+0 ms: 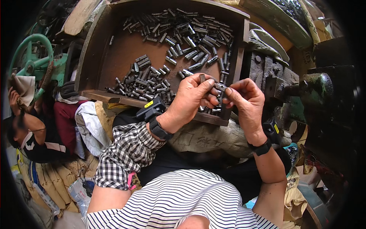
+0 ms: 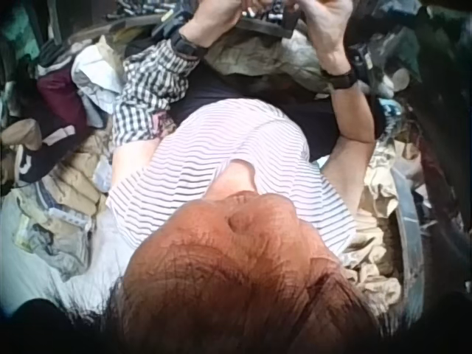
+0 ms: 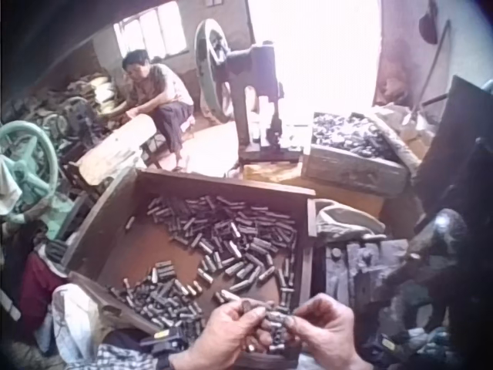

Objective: Manually inserting metal cylinders into a press machine for processing on a fabrication floor.

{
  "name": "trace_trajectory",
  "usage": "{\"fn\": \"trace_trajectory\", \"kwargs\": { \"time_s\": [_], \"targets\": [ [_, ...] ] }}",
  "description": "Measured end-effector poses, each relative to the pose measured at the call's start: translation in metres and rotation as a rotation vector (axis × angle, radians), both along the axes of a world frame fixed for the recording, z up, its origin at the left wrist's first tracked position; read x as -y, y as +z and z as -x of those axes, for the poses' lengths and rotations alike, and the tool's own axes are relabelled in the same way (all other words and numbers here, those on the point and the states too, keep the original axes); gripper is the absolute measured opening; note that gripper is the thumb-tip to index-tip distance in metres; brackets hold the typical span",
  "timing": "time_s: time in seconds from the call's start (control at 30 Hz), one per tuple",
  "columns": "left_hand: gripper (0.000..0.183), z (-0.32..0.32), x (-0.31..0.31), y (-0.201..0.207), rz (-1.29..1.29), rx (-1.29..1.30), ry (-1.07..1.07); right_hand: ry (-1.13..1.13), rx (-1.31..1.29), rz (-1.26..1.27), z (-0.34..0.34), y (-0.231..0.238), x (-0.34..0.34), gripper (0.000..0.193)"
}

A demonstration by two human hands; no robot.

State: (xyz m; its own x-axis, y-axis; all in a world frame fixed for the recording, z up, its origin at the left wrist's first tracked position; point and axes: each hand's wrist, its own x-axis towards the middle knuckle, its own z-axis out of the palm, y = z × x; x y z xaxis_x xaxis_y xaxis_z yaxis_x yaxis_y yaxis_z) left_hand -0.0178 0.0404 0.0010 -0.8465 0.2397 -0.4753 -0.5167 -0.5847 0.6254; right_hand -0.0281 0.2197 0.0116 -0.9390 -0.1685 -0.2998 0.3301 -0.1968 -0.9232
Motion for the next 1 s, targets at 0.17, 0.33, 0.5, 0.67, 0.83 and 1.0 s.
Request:
{"fn": "trace_trajectory", "kwargs": {
  "time_s": [0.17, 0.33, 0.5, 0.67, 0.83, 1.0],
  "targets": [
    [0.017, 0.004, 0.009, 0.003, 0.105, -0.116, -0.240, 0.083, 0.249, 0.200, 0.010, 0.000, -0.012, 0.011],
    [0.014, 0.006, 0.006, 0.001, 0.074, -0.058, -0.194, 0.109, 0.099, 0.146, 0.009, -0.001, -0.011, 0.011],
    [0.015, 0.011, 0.007, 0.005, 0.087, -0.044, -0.173, 0.014, -0.163, -0.263, -0.012, 0.026, -0.012, 0.018],
    [0.015, 0.008, 0.003, 0.009, 0.162, -0.111, -0.208, 0.067, -0.356, -0.242, -0.106, 0.104, -0.071, 0.011],
    [0.022, 0.003, -0.013, 0.020, 0.286, -0.175, -0.233, -0.916, -0.799, -0.975, -0.161, 0.164, -0.171, 0.013],
    [0.020, 0.014, -0.049, 0.034, 0.260, -0.280, -0.271, -1.043, -0.642, -1.218, -0.133, 0.161, -0.248, 0.025]
  ]
}}
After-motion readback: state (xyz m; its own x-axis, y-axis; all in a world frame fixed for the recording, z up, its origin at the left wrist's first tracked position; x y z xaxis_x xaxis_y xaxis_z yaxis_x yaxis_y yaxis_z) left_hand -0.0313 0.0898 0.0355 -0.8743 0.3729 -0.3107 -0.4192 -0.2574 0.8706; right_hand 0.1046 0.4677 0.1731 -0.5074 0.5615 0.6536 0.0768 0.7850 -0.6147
